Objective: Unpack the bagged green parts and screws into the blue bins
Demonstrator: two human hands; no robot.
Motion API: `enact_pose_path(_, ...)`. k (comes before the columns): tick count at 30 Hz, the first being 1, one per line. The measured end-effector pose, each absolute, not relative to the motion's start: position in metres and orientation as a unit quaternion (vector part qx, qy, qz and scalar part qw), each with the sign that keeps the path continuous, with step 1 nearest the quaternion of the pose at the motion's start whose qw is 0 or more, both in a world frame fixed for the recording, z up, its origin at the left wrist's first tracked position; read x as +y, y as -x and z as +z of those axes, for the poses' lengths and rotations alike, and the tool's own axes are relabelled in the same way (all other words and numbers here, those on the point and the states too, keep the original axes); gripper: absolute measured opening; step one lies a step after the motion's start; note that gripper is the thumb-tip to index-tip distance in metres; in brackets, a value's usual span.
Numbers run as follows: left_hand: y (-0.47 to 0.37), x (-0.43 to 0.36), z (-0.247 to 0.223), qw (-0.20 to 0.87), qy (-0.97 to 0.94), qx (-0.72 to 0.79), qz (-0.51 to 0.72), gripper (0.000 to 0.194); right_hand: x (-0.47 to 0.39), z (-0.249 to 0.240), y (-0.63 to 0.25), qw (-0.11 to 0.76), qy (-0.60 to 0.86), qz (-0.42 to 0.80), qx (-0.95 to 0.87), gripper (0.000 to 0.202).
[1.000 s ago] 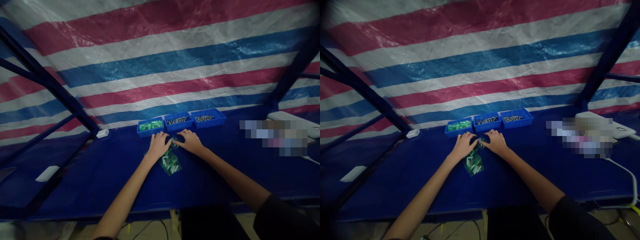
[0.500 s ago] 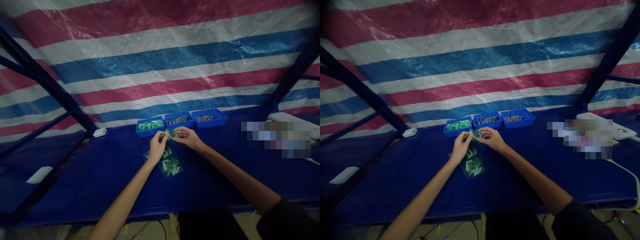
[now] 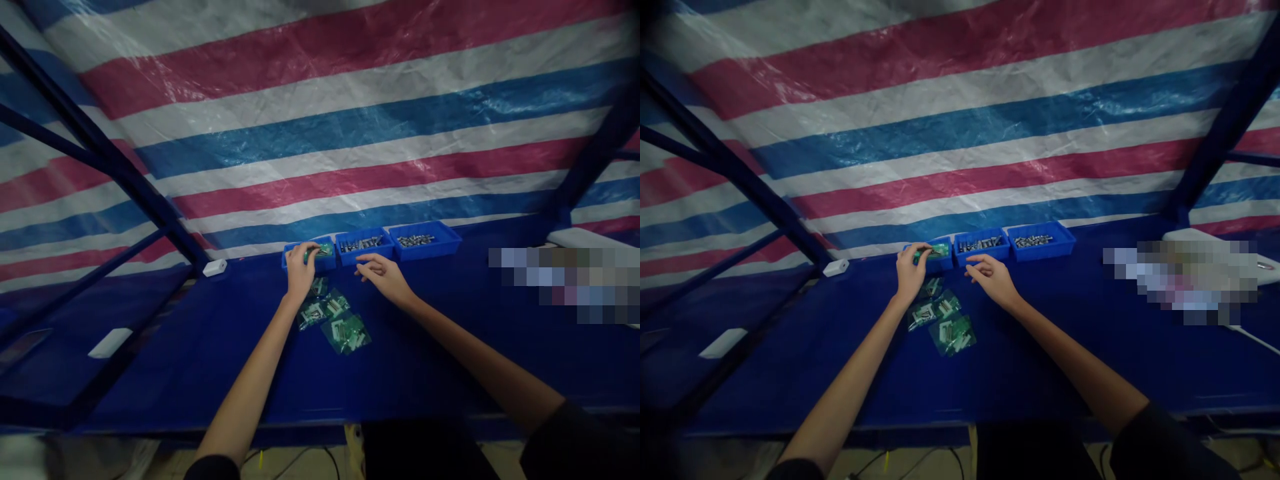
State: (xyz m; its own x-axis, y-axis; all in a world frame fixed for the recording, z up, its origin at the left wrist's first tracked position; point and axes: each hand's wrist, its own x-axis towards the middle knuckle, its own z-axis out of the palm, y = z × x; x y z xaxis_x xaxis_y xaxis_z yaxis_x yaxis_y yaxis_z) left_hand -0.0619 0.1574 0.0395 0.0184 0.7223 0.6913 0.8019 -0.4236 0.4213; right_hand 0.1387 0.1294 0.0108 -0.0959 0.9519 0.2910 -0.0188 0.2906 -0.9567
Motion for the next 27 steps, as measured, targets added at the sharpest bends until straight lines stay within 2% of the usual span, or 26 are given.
enact_pose_path(6, 0.071, 0.182, 0.024, 0.017, 0.748, -0.523, -0.408, 0.011, 0.126, 0.013, -0.138, 0.521, 0.397, 0.429, -0.621, 0.029)
enact_pose_path(9, 0.065, 0.184, 0.014, 0.018, 0.718, -0.545, -0.432, 0.008, 0.124, 0.007, -0.136, 0.470, 0.398, 0.412, -0.672, 0.028)
enact_pose_path(13, 0.060, 0.182, 0.006, 0.020, 0.693, -0.562, -0.451, 0.009, 0.118, -0.005, -0.131, 0.367, 0.458, 0.276, -0.761, 0.033)
enact_pose_path(17, 0.060, 0.179, 0.006, 0.021, 0.709, -0.558, -0.431, 0.012, 0.112, -0.011, -0.122, 0.315, 0.504, 0.193, -0.781, 0.033)
enact_pose_path(22, 0.059, 0.173, 0.006, 0.057, 0.726, -0.559, -0.396, 0.017, 0.113, -0.010, -0.118, 0.328, 0.491, 0.226, -0.775, 0.014)
enact_pose_path(27, 0.057, 0.172, 0.009, 0.150, 0.671, -0.632, -0.358, 0.024, 0.124, -0.010, -0.125, 0.411, 0.428, 0.386, -0.706, 0.020)
